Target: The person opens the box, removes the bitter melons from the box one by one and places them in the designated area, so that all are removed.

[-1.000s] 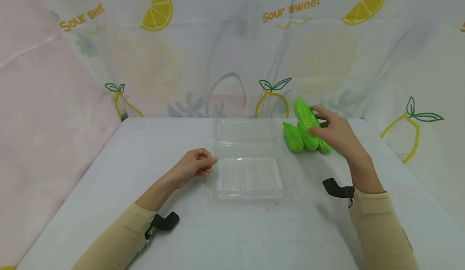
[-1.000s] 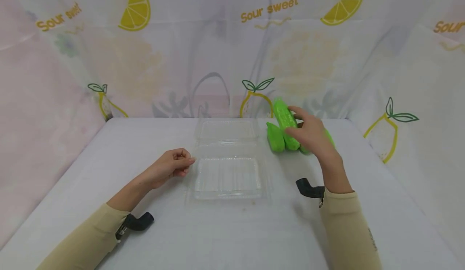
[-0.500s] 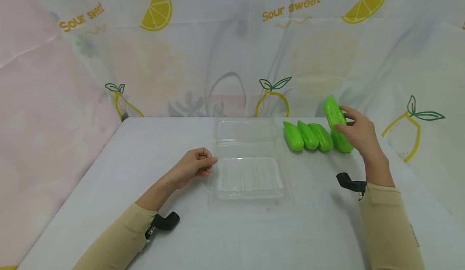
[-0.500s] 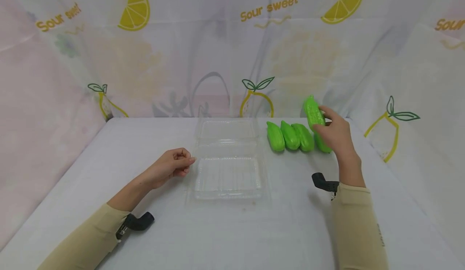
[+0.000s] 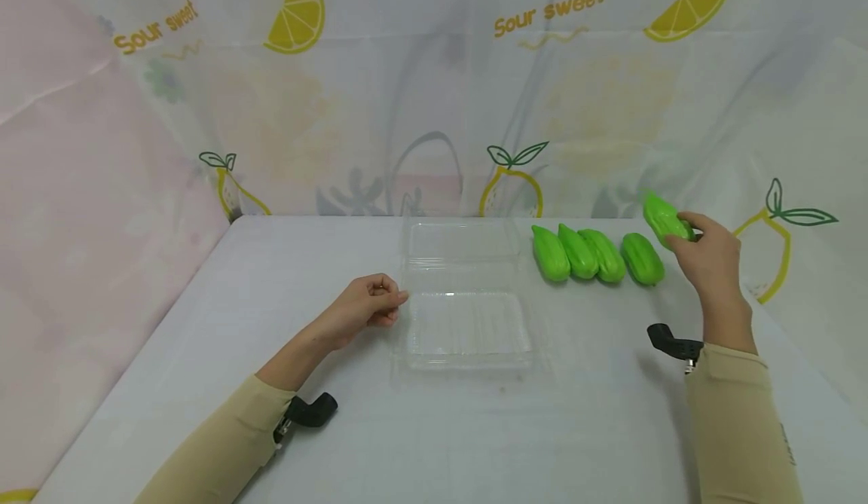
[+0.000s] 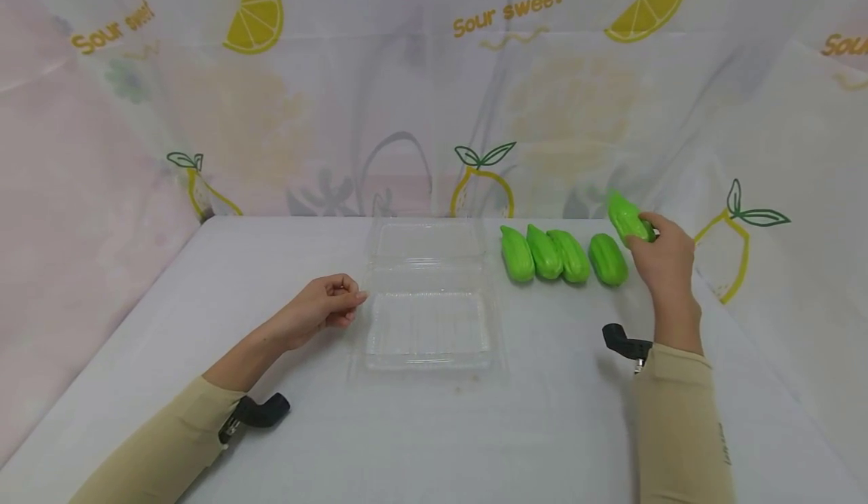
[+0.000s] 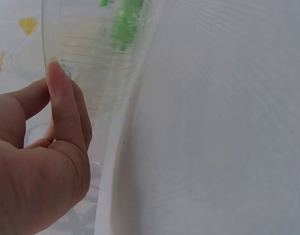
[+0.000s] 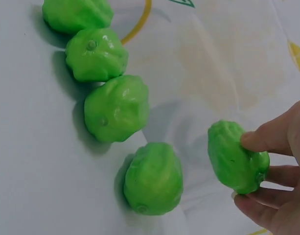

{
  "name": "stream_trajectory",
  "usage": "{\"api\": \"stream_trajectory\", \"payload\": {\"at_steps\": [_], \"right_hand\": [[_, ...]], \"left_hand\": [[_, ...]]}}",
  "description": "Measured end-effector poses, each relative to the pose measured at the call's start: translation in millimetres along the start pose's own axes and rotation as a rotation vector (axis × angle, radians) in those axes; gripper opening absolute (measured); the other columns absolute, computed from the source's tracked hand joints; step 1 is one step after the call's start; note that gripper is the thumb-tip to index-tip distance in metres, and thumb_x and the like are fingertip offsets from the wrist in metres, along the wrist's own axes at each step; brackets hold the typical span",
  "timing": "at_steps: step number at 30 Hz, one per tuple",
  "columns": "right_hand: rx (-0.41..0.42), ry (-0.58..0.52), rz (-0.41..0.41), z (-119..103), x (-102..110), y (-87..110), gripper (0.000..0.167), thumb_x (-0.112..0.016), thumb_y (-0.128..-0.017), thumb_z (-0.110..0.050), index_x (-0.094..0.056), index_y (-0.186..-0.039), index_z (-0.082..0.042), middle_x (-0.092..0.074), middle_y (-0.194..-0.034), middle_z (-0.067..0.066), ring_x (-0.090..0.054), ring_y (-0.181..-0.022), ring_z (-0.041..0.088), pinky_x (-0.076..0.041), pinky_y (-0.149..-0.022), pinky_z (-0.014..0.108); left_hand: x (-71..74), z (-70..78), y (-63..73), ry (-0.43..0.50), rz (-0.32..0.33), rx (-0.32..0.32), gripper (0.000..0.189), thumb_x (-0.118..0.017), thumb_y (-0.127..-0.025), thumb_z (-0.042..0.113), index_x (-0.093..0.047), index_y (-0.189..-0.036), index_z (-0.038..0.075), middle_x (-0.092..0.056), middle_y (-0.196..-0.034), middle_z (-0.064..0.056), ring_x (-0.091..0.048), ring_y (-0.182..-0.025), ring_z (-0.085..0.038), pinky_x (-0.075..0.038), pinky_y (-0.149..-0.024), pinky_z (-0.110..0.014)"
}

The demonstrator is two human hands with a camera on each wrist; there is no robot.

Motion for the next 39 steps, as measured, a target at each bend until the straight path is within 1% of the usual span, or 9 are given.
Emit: {"api": "stream_trajectory", "payload": {"at_steps": [2,5,7,9,12,19,24,32,39], "right_hand": [[-0.024,0.006,-0.012,6,-2,-0.1,0.052,-0.054,-0.098,-0.021,-0.045,-0.144,0.003,-0.049,-0.141,0.034,-0.055,-0.115,0.045,-0.038,-0.069,0.02],[-0.079,0.002,-0.036,17,-5,0.2,0.053,-0.052,-0.099,-0.019,-0.042,-0.146,0.005,-0.043,-0.146,0.034,-0.047,-0.124,0.048,-0.047,-0.082,0.039],[-0.123,-0.011,-0.044,24,-7,0.6,0.053,-0.051,-0.1,-0.017,-0.039,-0.147,0.005,-0.039,-0.149,0.034,-0.038,-0.132,0.052,-0.043,-0.096,0.055],[-0.149,-0.013,-0.052,31,-8,1.1,0.053,-0.05,-0.099,-0.015,-0.038,-0.147,0.006,-0.037,-0.15,0.034,-0.031,-0.136,0.056,-0.034,-0.107,0.064],[-0.151,0.007,-0.069,39,-12,2.1,0.052,-0.049,-0.098,-0.012,-0.039,-0.145,0.008,-0.037,-0.148,0.037,-0.03,-0.135,0.059,-0.03,-0.109,0.067],[-0.117,0.061,-0.132,46,-18,3.2,0.052,-0.046,-0.094,-0.011,-0.043,-0.14,0.011,-0.042,-0.138,0.042,-0.035,-0.128,0.061,-0.033,-0.104,0.067],[-0.098,0.053,-0.202,46,-25,2.3,0.052,-0.047,-0.096,-0.014,-0.04,-0.142,0.011,-0.041,-0.138,0.043,-0.034,-0.127,0.062,-0.036,-0.101,0.067],[-0.126,0.047,-0.247,44,-32,2.2,0.057,-0.047,-0.098,-0.019,-0.036,-0.145,0.009,-0.04,-0.141,0.042,-0.037,-0.129,0.059,-0.042,-0.098,0.064],[-0.16,0.032,-0.263,50,-32,2.1,0.06,-0.044,-0.097,-0.021,-0.033,-0.147,0.009,-0.039,-0.141,0.043,-0.044,-0.125,0.056,-0.046,-0.095,0.062]], "left_hand": [[-0.2,-0.4,-0.2,0.003,0.0,0.002,0.02,-0.066,-0.097,0.02,-0.053,-0.096,0.005,-0.058,-0.07,0.001,-0.055,-0.063,-0.007,-0.053,-0.062,-0.017],[-0.6,-0.7,-0.1,0.002,-0.002,0.0,0.02,-0.066,-0.097,0.02,-0.053,-0.096,0.005,-0.058,-0.071,0.002,-0.055,-0.063,-0.006,-0.053,-0.062,-0.017],[-0.9,-0.9,-0.1,0.0,-0.002,0.0,0.02,-0.066,-0.097,0.02,-0.053,-0.096,0.005,-0.058,-0.071,0.002,-0.055,-0.063,-0.006,-0.053,-0.062,-0.017],[-0.9,-0.9,-0.1,-0.004,-0.001,-0.001,0.02,-0.066,-0.097,0.02,-0.053,-0.096,0.005,-0.058,-0.071,0.002,-0.055,-0.063,-0.007,-0.053,-0.063,-0.017],[-0.6,-1.2,-0.2,-0.004,0.004,0.003,0.019,-0.066,-0.097,0.02,-0.053,-0.095,0.005,-0.058,-0.07,0.002,-0.055,-0.064,-0.007,-0.053,-0.062,-0.017],[-0.4,-1.9,-0.7,-0.005,0.001,-0.002,0.019,-0.065,-0.097,0.02,-0.053,-0.096,0.005,-0.057,-0.071,0.002,-0.055,-0.064,-0.007,-0.053,-0.063,-0.017],[-0.5,-1.3,-1.6,0.003,0.003,-0.001,0.019,-0.066,-0.097,0.019,-0.053,-0.096,0.005,-0.058,-0.071,0.002,-0.055,-0.064,-0.007,-0.053,-0.062,-0.017],[-1.0,-0.4,-0.9,-0.003,-0.005,-0.001,0.021,-0.065,-0.097,0.02,-0.052,-0.096,0.004,-0.057,-0.071,0.002,-0.055,-0.065,-0.007,-0.053,-0.063,-0.017],[-1.7,1.2,-0.1,-0.007,-0.007,-0.007,0.02,-0.065,-0.097,0.02,-0.053,-0.096,0.005,-0.057,-0.07,0.002,-0.055,-0.065,-0.007,-0.053,-0.063,-0.017]]}}
Point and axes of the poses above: each hand's wrist, its own y-axis away from the middle knuckle, its own x-axis out of the back of the hand, z = x × y, the point moved 6 cm from there along -y, towards the middle knuckle
